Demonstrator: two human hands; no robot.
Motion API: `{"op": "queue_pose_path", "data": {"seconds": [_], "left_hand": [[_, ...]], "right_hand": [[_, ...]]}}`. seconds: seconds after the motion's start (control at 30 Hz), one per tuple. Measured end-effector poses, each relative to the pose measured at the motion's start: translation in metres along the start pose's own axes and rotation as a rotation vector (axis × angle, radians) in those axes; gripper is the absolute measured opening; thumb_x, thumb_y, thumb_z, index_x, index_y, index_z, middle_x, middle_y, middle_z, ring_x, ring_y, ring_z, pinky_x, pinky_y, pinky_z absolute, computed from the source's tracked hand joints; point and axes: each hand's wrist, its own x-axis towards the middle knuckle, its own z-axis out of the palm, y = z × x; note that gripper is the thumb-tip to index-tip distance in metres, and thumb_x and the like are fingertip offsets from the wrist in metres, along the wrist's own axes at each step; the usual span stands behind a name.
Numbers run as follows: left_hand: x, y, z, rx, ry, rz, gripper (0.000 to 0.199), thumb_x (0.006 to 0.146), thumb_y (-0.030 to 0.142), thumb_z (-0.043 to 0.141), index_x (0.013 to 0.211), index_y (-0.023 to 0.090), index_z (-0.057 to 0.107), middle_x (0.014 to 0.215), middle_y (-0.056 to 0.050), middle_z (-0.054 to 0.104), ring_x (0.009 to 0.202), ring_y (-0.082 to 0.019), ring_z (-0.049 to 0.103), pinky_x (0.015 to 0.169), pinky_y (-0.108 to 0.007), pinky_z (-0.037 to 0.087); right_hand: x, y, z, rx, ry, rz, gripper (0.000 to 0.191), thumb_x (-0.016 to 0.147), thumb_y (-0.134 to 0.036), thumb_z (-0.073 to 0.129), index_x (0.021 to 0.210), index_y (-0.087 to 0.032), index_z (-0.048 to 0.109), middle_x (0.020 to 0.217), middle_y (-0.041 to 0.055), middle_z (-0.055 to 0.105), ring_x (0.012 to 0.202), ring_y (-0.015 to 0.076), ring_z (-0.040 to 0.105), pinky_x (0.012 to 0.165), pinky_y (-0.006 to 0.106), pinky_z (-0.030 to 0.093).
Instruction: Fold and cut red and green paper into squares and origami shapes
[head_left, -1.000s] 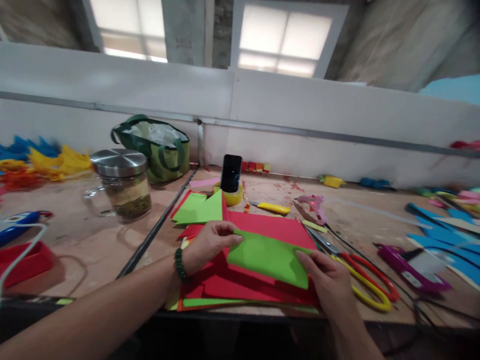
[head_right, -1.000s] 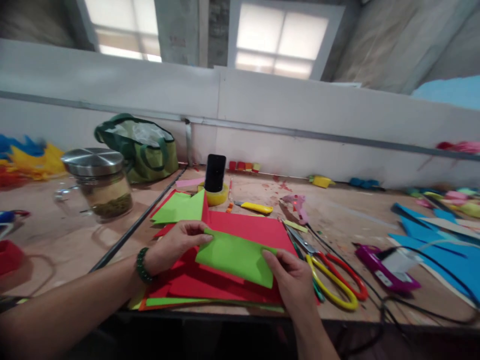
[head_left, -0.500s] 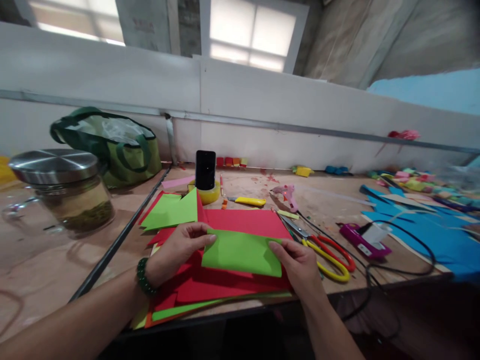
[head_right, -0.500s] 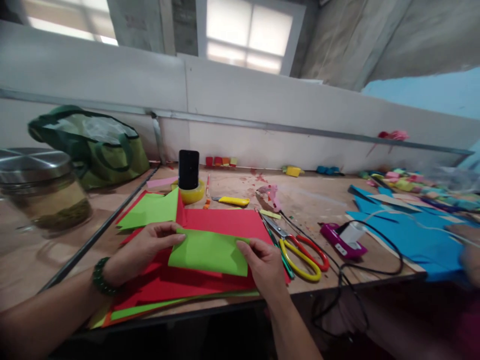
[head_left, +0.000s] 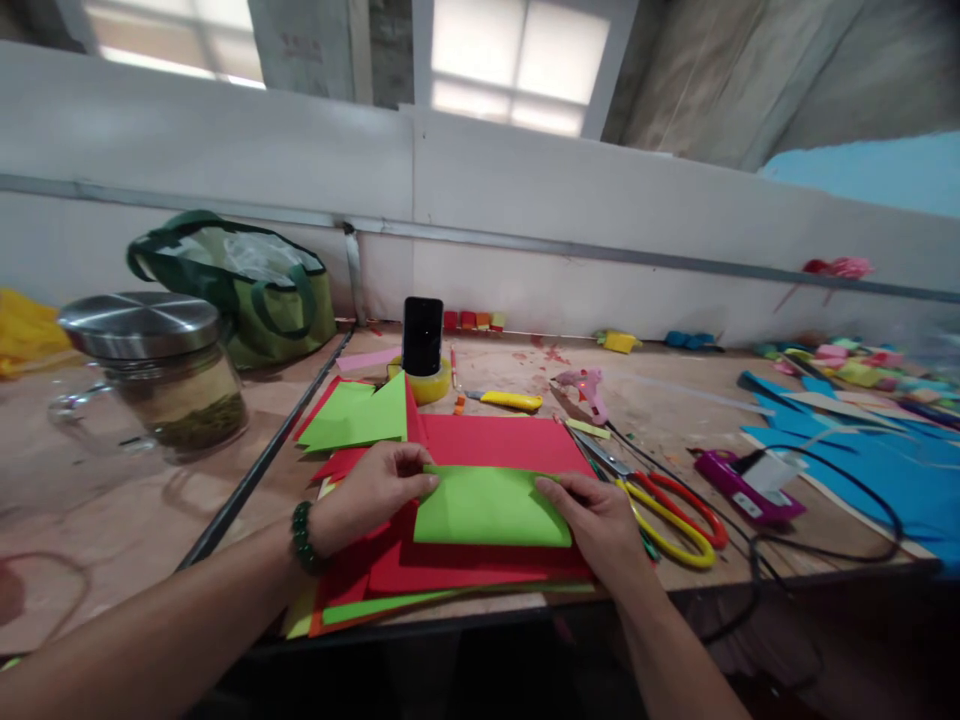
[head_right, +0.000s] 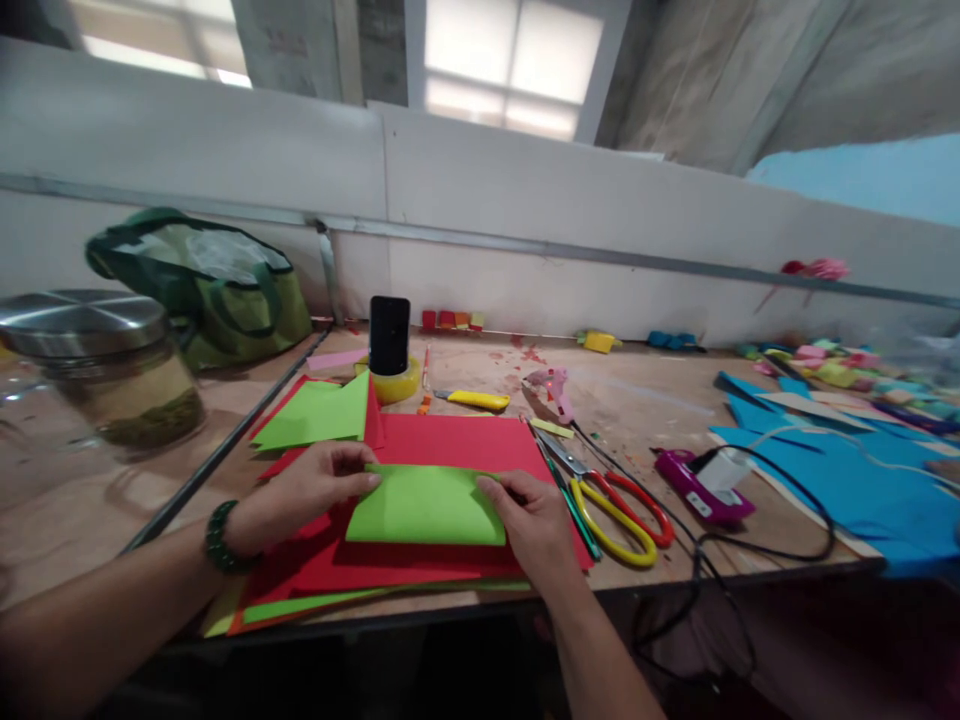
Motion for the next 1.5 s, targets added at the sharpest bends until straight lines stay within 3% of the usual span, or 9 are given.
{"op": "queue_pose_path", "data": {"seconds": [0.2, 0.37, 0.53, 0.67, 0.83, 0.97, 1.1, 1.27, 1.5], "left_hand": [[0.024, 0.005, -0.019, 0.337, -0.084, 0.118, 0.042, 0.065, 0.018, 0.060, 0.106, 0.013, 0.058, 0.061, 0.007, 0.046, 0.052, -0.010, 0.043, 0.048, -0.021, 0.032], [0.039, -0.010, -0.020, 0.583, -0.094, 0.176, 0.064, 0.065, 0.008, 0.058, 0.128, 0.010, 0.051, 0.061, 0.005, 0.048, 0.055, -0.014, 0.048, 0.053, -0.024, 0.036], [0.034, -0.018, -0.018, 0.774, -0.079, 0.345, 0.060, 0.072, 0.010, 0.059, 0.131, 0.017, 0.053, 0.107, -0.013, 0.062, 0.100, -0.028, 0.055, 0.088, -0.039, 0.041], [0.038, -0.008, -0.020, 0.942, -0.455, 0.654, 0.055, 0.074, 0.002, 0.053, 0.126, 0.020, 0.060, 0.121, -0.013, 0.060, 0.109, -0.027, 0.054, 0.094, -0.036, 0.040], [0.043, 0.009, -0.022, 0.937, -0.586, 0.505, 0.062, 0.078, 0.001, 0.044, 0.137, 0.021, 0.052, 0.117, -0.009, 0.066, 0.100, -0.023, 0.059, 0.088, -0.031, 0.040], [0.027, 0.021, -0.016, 0.896, -0.570, 0.533, 0.038, 0.095, 0.036, 0.042, 0.121, 0.022, 0.066, 0.110, -0.011, 0.068, 0.100, -0.026, 0.059, 0.091, -0.035, 0.035], [0.013, 0.025, -0.014, 0.899, -0.568, 0.525, 0.045, 0.094, 0.053, 0.040, 0.113, 0.026, 0.071, 0.110, -0.013, 0.067, 0.101, -0.029, 0.058, 0.092, -0.040, 0.031], [0.013, 0.024, -0.021, 0.885, -0.660, 0.497, 0.036, 0.096, 0.040, 0.041, 0.115, 0.026, 0.068, 0.119, -0.012, 0.064, 0.114, -0.029, 0.053, 0.097, -0.042, 0.028], [0.013, 0.025, -0.022, 0.895, -0.677, 0.479, 0.034, 0.088, 0.034, 0.052, 0.119, 0.028, 0.066, 0.121, -0.011, 0.063, 0.112, -0.030, 0.054, 0.096, -0.043, 0.031]], "right_hand": [[0.039, -0.024, -0.002, -0.287, -0.171, -0.103, 0.039, 0.074, -0.050, 0.064, 0.051, -0.018, 0.063, 0.047, -0.0043, 0.040, 0.048, 0.0096, 0.032, 0.044, 0.024, 0.021], [0.062, -0.006, 0.013, -0.343, -0.299, -0.108, 0.038, 0.067, -0.048, 0.068, 0.045, -0.018, 0.059, 0.043, -0.0056, 0.041, 0.045, 0.0092, 0.033, 0.044, 0.023, 0.019], [0.058, 0.010, 0.020, -0.389, -0.311, -0.106, 0.030, 0.069, -0.045, 0.067, 0.055, -0.019, 0.064, 0.050, -0.0039, 0.052, 0.051, 0.0112, 0.042, 0.047, 0.023, 0.026], [0.060, 0.012, 0.019, -0.419, -0.332, -0.109, 0.028, 0.068, -0.044, 0.067, 0.057, -0.019, 0.063, 0.050, -0.0038, 0.052, 0.051, 0.0114, 0.042, 0.048, 0.023, 0.027], [0.062, 0.016, 0.019, -0.442, -0.363, -0.110, 0.030, 0.071, -0.047, 0.066, 0.060, -0.019, 0.064, 0.051, -0.0043, 0.048, 0.050, 0.0112, 0.041, 0.046, 0.023, 0.027], [0.064, 0.020, 0.017, -0.457, -0.363, -0.116, 0.032, 0.074, -0.044, 0.066, 0.092, -0.018, 0.070, 0.056, -0.0041, 0.054, 0.050, 0.0124, 0.047, 0.046, 0.024, 0.034], [0.066, 0.005, 0.013, -0.513, -0.403, -0.404, 0.023, 0.081, -0.026, 0.060, 0.100, -0.020, 0.072, 0.092, 0.0081, 0.069, 0.084, 0.0205, 0.063, 0.073, 0.034, 0.050], [0.052, -0.029, 0.018, -0.580, -0.775, -0.667, 0.040, 0.080, -0.001, 0.045, 0.095, -0.022, 0.074, 0.095, 0.0060, 0.072, 0.092, 0.0189, 0.060, 0.087, 0.035, 0.045], [0.033, -0.037, 0.020, -0.768, -0.779, -0.802, 0.040, 0.083, -0.002, 0.050, 0.102, -0.029, 0.072, 0.099, 0.0023, 0.073, 0.102, 0.0206, 0.058, 0.107, 0.050, 0.021]]}}
